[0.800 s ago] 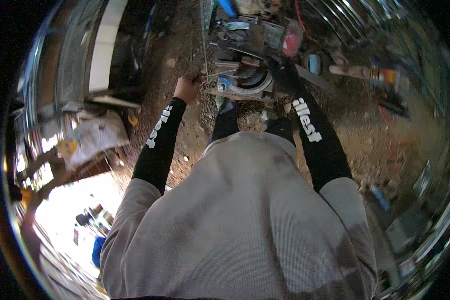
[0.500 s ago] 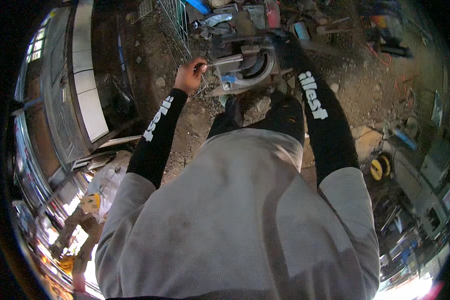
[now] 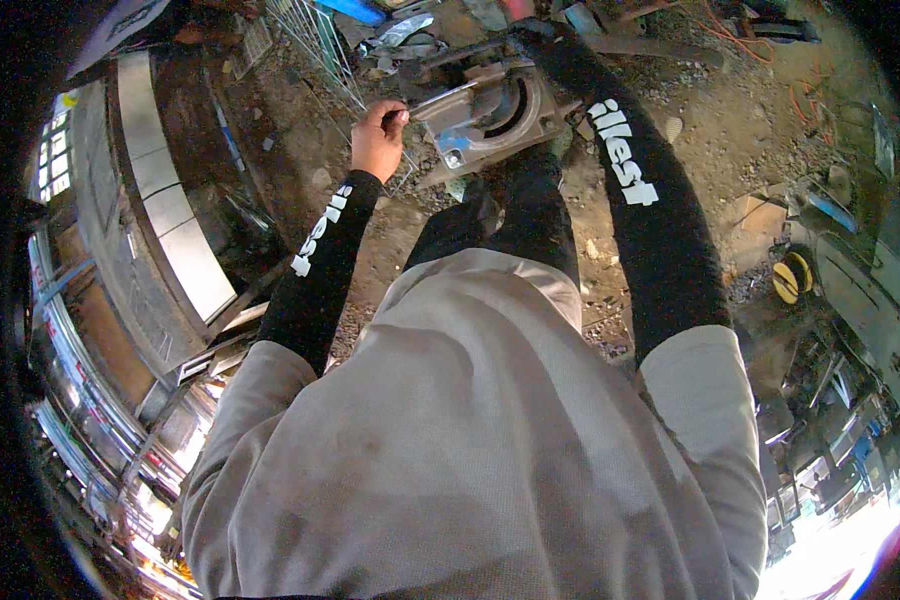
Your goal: The person uses a metal bending machine to shape a metal rod, then moves to a workbench to weld the bent rod onto a metal frame using a welding torch. The person handles the metal rod, welding torch, and frame during the process.
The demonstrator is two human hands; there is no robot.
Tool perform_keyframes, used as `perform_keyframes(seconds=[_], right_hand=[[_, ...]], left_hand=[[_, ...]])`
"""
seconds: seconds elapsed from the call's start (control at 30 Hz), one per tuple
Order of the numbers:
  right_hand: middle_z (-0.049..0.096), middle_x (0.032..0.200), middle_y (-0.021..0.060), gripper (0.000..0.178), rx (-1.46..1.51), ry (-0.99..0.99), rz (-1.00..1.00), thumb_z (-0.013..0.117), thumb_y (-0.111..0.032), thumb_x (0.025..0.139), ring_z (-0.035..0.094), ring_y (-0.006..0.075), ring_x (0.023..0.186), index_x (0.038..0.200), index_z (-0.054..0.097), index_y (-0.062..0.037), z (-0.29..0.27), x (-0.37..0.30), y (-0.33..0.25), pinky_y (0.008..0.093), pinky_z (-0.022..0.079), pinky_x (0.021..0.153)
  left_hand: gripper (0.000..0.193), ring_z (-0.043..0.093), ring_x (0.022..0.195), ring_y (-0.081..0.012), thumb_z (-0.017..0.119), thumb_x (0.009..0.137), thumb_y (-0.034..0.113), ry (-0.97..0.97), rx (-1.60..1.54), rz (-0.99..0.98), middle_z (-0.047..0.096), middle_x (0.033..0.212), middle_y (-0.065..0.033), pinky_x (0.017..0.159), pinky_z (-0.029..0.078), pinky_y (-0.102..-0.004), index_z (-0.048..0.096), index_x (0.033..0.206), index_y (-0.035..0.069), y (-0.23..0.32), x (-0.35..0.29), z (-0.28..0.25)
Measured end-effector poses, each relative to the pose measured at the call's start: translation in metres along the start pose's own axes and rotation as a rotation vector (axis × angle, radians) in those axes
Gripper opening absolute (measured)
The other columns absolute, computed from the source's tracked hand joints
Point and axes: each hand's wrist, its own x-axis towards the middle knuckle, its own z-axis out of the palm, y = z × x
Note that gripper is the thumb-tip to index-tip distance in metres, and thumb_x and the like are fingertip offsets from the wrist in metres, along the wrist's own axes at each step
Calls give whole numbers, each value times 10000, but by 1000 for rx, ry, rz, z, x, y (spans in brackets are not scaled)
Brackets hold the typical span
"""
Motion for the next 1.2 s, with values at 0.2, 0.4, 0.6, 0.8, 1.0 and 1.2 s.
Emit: perform_keyframes(seconds=[0.2, 0.4, 0.6, 0.8, 1.0, 1.2], right_hand=[[710, 1036, 62, 260, 13, 29, -70, 621, -185, 1018, 661, 151, 937, 1227, 676, -40, -1, 3, 6, 333, 533, 805], [691, 1079, 63, 276, 26, 45, 82, 637, -206, 1000, 634, 143, 975, 1226, 668, -52, -8, 21, 43, 337, 516, 828], [669, 1015, 33, 348, 298, 46, 109, 614, -356, 1006, 582, 136, 977, 1166, 684, -54, 9, 37, 41, 356, 487, 871], [683, 1017, 35, 335, 147, 14, 153, 641, -332, 976, 614, 153, 937, 1157, 684, -53, -3, 29, 18, 352, 503, 817], [713, 1114, 94, 260, -162, 148, -159, 605, -123, 1009, 669, 182, 1015, 1240, 680, -29, 14, -60, 12, 334, 540, 878], [737, 1123, 95, 262, 88, 83, 207, 632, -121, 996, 659, 146, 1032, 1222, 709, -15, 48, -121, -38, 310, 537, 906]], left_hand=[[86, 684, 694, -226, 710, 909, 45, 10, -45, 6, 698, 839, -114, 647, 533, -353, 670, 985, 52, 1, 3, 4], [92, 695, 699, -214, 739, 885, 46, -3, -21, 45, 708, 815, -101, 643, 539, -341, 672, 945, 60, 0, 9, 6], [108, 707, 698, -200, 771, 861, 57, -30, -57, -5, 722, 798, -97, 644, 546, -329, 690, 932, 59, -2, -2, -1], [85, 710, 702, -200, 756, 871, 61, -54, -91, -54, 733, 823, -104, 644, 549, -328, 713, 943, 74, -2, 1, -3], [92, 698, 690, -224, 764, 875, 93, -79, -32, -74, 728, 832, -122, 646, 547, -344, 727, 958, 80, -2, 3, -2], [111, 699, 704, -226, 771, 878, 129, -67, -26, -85, 732, 838, -116, 661, 548, -351, 739, 972, 80, -1, 1, -2]])
